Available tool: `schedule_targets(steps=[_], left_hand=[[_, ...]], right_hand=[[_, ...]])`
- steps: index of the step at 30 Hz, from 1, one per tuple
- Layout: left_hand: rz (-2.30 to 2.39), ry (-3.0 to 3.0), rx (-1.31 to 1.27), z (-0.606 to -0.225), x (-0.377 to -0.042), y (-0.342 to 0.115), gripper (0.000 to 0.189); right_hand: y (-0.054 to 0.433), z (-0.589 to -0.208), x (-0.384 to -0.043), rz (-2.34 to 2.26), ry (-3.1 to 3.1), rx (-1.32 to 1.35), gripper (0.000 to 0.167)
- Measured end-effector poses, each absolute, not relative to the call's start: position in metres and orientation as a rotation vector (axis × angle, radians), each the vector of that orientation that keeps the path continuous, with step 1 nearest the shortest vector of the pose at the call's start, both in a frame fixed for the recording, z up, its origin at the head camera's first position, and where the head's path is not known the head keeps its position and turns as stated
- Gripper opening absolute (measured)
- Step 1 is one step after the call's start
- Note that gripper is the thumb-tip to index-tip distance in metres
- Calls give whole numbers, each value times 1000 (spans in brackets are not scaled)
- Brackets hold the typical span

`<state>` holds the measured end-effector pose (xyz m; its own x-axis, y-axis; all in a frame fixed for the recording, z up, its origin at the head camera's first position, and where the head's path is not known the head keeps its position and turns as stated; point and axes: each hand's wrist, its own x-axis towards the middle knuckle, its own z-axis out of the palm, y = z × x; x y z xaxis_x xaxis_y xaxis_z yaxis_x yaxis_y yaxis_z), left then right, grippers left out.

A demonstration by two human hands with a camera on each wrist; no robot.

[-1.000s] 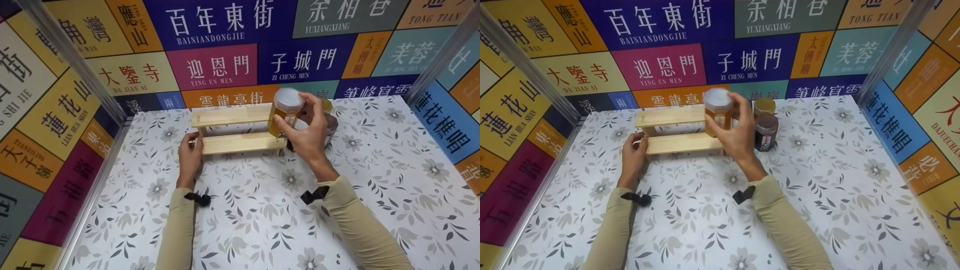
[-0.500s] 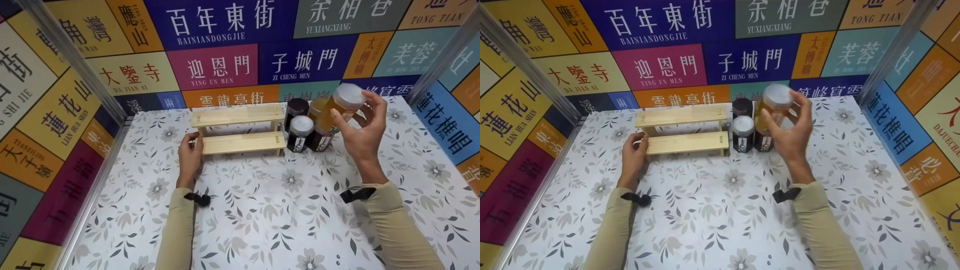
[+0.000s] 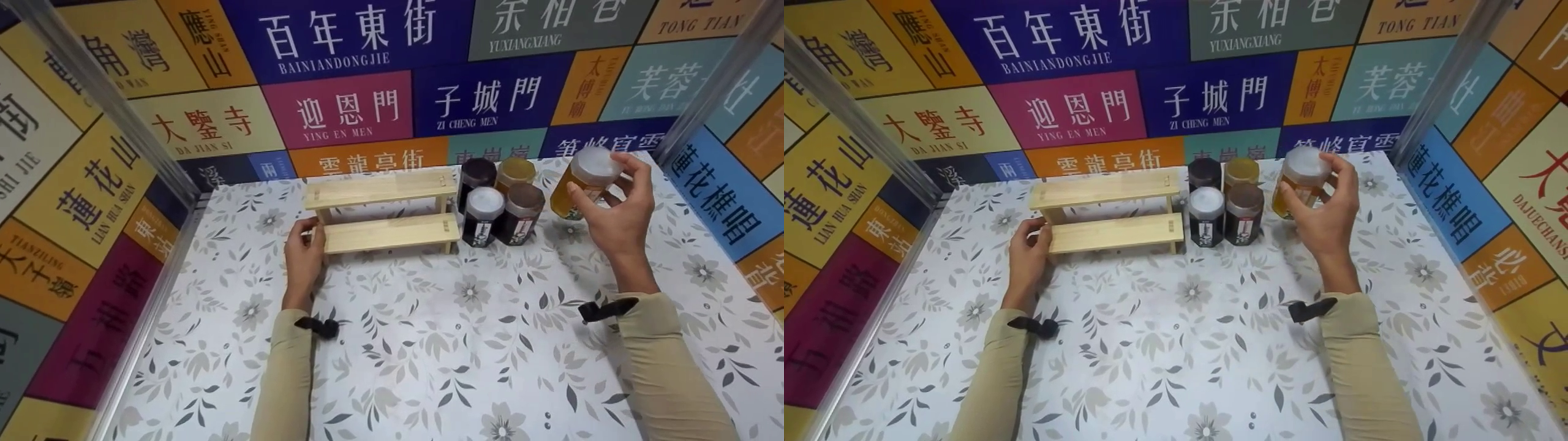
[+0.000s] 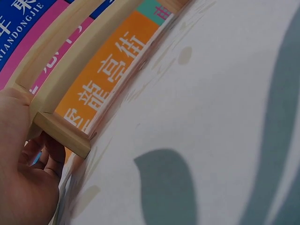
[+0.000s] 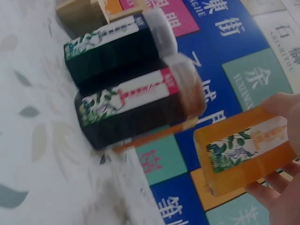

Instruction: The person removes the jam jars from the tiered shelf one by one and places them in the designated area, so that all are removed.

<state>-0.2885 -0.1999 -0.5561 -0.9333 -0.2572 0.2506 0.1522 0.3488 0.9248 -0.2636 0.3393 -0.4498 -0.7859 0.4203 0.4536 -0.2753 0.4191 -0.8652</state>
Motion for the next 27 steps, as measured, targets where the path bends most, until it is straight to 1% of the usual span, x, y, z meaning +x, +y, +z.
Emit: schedule_targets(steps=[5, 18, 21, 27], left_hand=[[-1623, -2247, 84, -556, -289, -203, 29], [-1679, -2099, 75, -553, -286, -204, 18], [-1699, -2072, 62, -552, -287, -204, 18], [-1705, -2063, 71, -550, -289, -204, 20]], right_hand=[[345, -468, -268, 1400, -2188, -171, 77], [349, -499, -274, 1461, -2366, -86, 80], [346, -499, -273, 1471, -2355, -80, 80], [335, -484, -264, 1490, -2360, -75, 78]])
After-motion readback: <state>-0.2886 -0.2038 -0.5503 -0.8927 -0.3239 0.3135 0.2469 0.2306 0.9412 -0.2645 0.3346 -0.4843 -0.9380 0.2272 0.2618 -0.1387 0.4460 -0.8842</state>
